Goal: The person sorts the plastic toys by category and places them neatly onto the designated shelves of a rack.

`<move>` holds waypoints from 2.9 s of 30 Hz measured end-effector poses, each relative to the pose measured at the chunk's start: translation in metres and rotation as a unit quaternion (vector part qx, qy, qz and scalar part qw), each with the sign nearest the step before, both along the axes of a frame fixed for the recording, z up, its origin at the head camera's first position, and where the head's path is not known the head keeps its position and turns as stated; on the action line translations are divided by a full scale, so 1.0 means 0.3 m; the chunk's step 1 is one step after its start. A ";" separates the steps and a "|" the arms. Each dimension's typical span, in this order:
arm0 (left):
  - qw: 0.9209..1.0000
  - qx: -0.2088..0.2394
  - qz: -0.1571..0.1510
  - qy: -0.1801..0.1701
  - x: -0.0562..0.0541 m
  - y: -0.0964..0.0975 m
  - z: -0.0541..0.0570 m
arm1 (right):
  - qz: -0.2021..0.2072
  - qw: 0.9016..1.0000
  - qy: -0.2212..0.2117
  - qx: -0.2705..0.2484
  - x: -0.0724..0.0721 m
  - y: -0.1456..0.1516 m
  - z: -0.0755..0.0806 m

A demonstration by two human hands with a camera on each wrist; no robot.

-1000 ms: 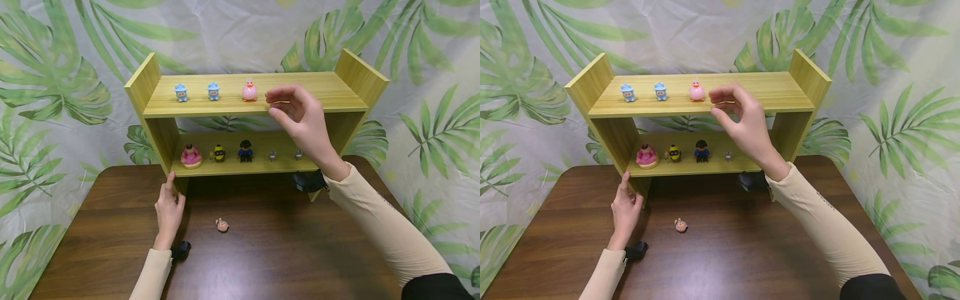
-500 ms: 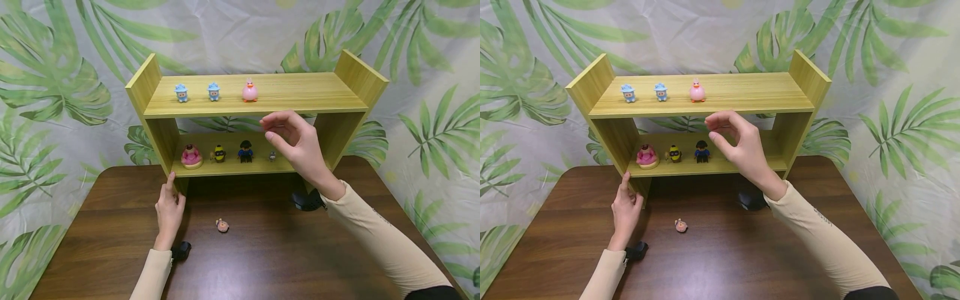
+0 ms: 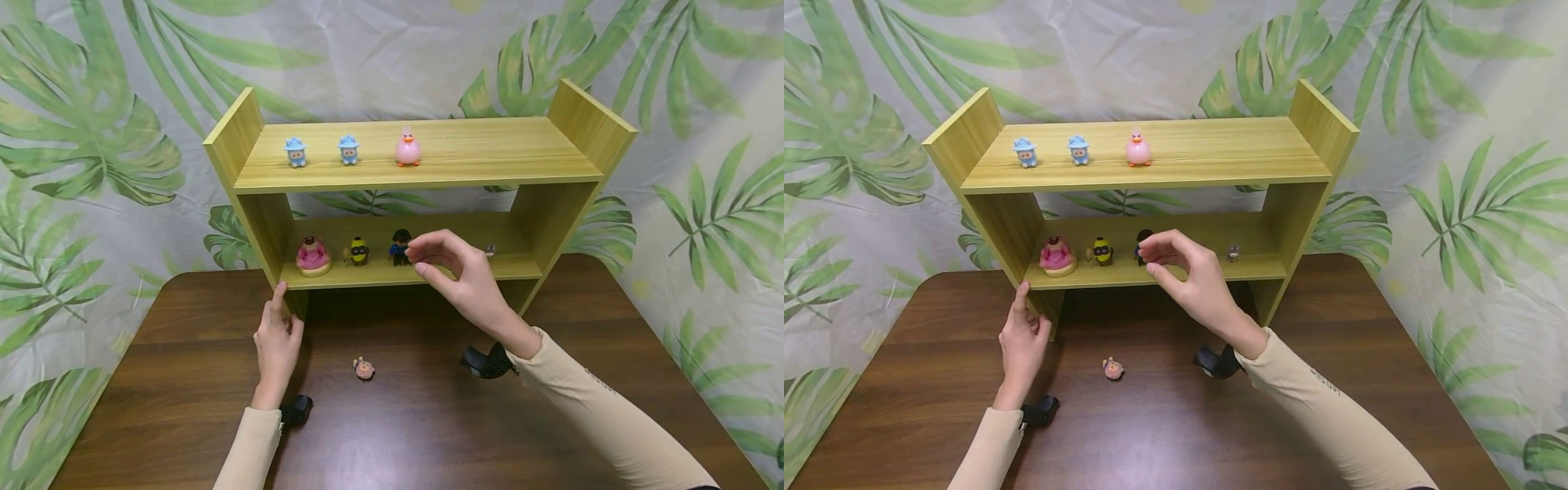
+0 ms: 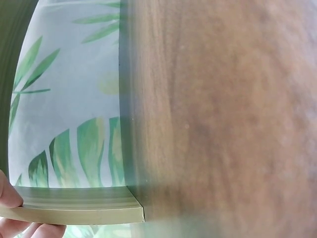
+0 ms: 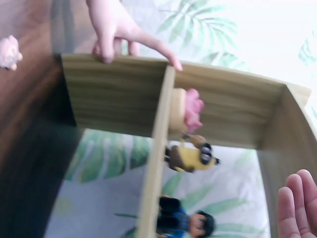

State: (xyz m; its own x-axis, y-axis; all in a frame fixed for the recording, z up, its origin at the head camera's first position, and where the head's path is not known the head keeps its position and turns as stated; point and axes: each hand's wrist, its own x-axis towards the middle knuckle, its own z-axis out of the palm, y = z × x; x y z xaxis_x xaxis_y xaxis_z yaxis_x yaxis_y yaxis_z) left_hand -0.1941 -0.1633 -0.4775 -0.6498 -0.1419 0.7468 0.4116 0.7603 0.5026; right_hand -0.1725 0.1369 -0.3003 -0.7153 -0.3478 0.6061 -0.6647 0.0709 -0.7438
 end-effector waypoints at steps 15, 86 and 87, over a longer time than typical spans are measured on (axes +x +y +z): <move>1.000 0.003 -0.001 -0.003 -0.001 -0.001 -0.001 | 0.017 0.997 -0.073 0.026 0.032 -0.045 -0.174; 1.000 -0.010 -0.005 -0.004 0.004 -0.004 -0.003 | 0.033 0.949 -0.186 0.254 0.055 -0.191 -0.549; 1.000 -0.010 -0.005 -0.004 0.003 -0.005 -0.003 | 0.029 0.948 -0.185 0.258 0.055 -0.193 -0.550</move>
